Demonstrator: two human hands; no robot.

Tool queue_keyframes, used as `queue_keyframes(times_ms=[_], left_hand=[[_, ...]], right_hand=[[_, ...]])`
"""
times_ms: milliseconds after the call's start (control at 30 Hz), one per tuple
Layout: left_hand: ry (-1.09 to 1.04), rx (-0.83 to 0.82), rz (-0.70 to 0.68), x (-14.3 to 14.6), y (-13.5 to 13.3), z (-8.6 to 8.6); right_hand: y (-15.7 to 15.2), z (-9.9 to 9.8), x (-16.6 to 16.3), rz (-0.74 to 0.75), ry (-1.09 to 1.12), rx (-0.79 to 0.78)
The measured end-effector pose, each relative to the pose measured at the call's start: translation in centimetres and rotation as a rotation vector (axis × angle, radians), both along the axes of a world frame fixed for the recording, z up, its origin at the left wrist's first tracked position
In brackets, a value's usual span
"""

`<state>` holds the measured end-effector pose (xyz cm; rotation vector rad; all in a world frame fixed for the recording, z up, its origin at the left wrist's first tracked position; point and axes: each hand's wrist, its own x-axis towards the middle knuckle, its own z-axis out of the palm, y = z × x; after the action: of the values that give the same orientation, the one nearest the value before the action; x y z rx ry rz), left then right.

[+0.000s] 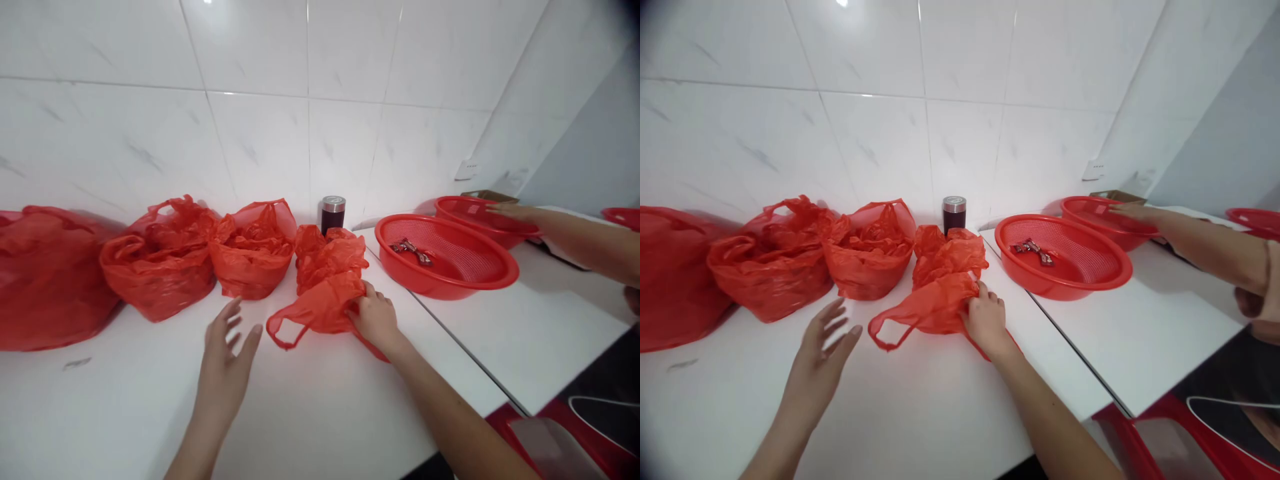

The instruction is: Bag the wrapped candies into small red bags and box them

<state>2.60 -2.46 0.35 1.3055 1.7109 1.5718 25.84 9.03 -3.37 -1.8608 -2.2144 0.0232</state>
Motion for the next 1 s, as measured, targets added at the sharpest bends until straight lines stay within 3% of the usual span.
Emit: queue_keyframes(times_ms=[67,167,233,333,433,533,667,733,800,867,933,1000], left_hand=[[0.454,0.213,0.036,2.3,-0.7,0.1],[0.957,0.328,-0.151,5.8,-0.4,-0.3],[1.135,0.188,-0.165,6.4,1.1,-1.0],[1.223,-0.180,-0.125,3.9,4.3,-1.7],[1.206,-0.348,-0.082,-0.5,5.7,-1.5],[1.207,-0.407,-0.055,-3.1,4.6,-0.3],[1.126,-0.462,-0.233,-2.9,1.8,1.5],[0.969,-0.395,-0.346,-2.5,0.5,2.2],[0.785,-0.327,-0.474,-2.4,-0.8,2.7],[0.599,-0.319,-0.591,-2.6,-2.1,2.6],[0.412,-0.370,-0.675,-3.0,-3.3,2.1],[0.240,-0.415,-0.746,-3.4,-4.1,1.3]], right_hand=[[-0.7,0.4,0.1,0.030,-0.007,-0.014],[-2.6,1.3,-0.7,0.119,-0.006,-0.011],[-3.7,1.7,-1.1,0.259,0.010,-0.019],[-4.6,1.9,-0.2,0.436,-0.010,-0.059],[-4.3,2.2,2.5,0.371,-0.144,-0.127],[-4.0,3.7,5.7,0.276,-0.209,-0.209],[-4.1,7.8,8.7,0.506,0.086,-0.352],[-3.6,9.6,9.9,0.577,0.281,-0.309],[-2.5,10.5,11.3,0.439,0.315,-0.122],[-1.2,10.4,12.6,0.169,0.164,0.005],[-0.2,9.8,13.5,-0.026,-0.012,-0.022],[0.0,9.4,13.8,-0.072,-0.078,-0.083]])
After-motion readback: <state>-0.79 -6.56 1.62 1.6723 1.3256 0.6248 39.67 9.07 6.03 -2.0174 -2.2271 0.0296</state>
